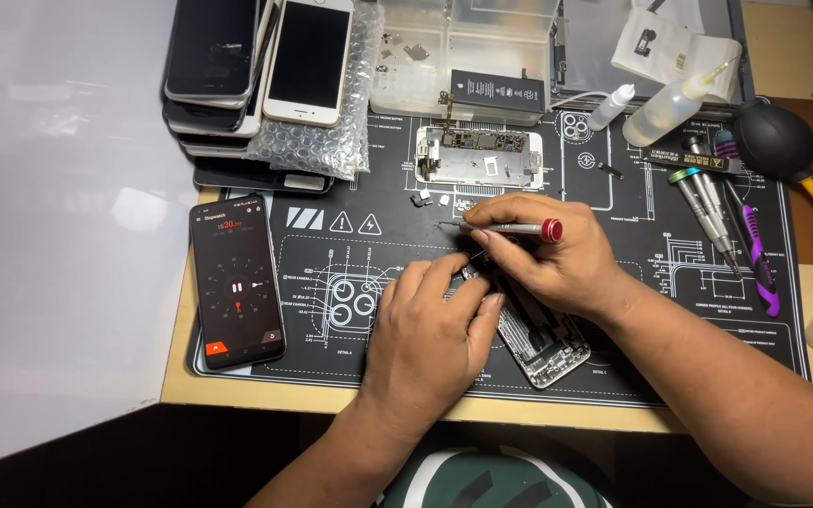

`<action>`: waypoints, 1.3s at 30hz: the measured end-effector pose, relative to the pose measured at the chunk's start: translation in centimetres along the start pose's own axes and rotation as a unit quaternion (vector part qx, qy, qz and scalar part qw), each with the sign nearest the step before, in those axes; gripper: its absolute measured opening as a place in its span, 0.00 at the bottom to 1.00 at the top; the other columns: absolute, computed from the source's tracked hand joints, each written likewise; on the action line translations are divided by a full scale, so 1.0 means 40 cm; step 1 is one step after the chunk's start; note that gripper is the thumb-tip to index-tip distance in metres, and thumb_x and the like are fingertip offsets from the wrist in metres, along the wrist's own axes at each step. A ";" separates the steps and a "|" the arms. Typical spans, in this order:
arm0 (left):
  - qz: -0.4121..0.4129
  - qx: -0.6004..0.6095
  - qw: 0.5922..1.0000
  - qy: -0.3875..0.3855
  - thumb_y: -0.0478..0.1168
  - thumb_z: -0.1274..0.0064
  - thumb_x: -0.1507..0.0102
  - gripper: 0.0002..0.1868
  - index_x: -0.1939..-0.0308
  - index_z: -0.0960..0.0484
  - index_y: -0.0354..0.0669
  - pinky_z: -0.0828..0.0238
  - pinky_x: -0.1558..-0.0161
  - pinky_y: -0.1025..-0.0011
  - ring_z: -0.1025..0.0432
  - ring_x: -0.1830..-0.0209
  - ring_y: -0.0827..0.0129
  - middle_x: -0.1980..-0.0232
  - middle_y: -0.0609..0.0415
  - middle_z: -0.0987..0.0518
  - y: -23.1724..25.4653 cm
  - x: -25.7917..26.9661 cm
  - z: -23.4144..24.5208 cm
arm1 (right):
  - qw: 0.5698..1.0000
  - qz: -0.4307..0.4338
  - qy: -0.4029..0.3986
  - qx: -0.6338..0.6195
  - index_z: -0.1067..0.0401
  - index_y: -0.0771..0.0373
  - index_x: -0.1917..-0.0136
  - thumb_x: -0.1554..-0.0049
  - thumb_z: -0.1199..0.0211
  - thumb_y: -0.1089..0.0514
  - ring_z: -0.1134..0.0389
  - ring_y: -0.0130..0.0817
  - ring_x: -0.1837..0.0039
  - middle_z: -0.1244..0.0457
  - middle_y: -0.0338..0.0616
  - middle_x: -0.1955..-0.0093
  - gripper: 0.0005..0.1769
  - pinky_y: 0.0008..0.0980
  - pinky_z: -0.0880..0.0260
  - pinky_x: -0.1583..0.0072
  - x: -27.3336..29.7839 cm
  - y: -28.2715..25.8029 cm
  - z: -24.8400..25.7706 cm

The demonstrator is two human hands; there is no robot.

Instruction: The person uses a screwdriver to remove screws from the back of a disassembled smartphone. They then use tweezers to carefully lift and remove small internal components from the device's chassis.

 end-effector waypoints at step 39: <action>0.022 0.008 0.999 -0.039 0.45 0.46 0.35 0.11 0.57 0.13 0.44 0.33 0.59 0.58 0.24 0.54 0.48 0.51 0.41 0.19 0.016 -0.009 0.017 | 0.993 -0.105 -0.001 -0.048 0.31 0.66 0.59 0.36 0.40 0.57 0.26 0.32 0.66 0.29 0.52 0.68 0.12 0.30 0.25 0.60 0.051 0.037 0.060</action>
Point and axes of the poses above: each hand's wrist, its own x-axis away from the middle knuckle, its own z-axis out of the back of the hand, y = z × x, the point moved 1 cm from there along -x, towards the middle knuckle
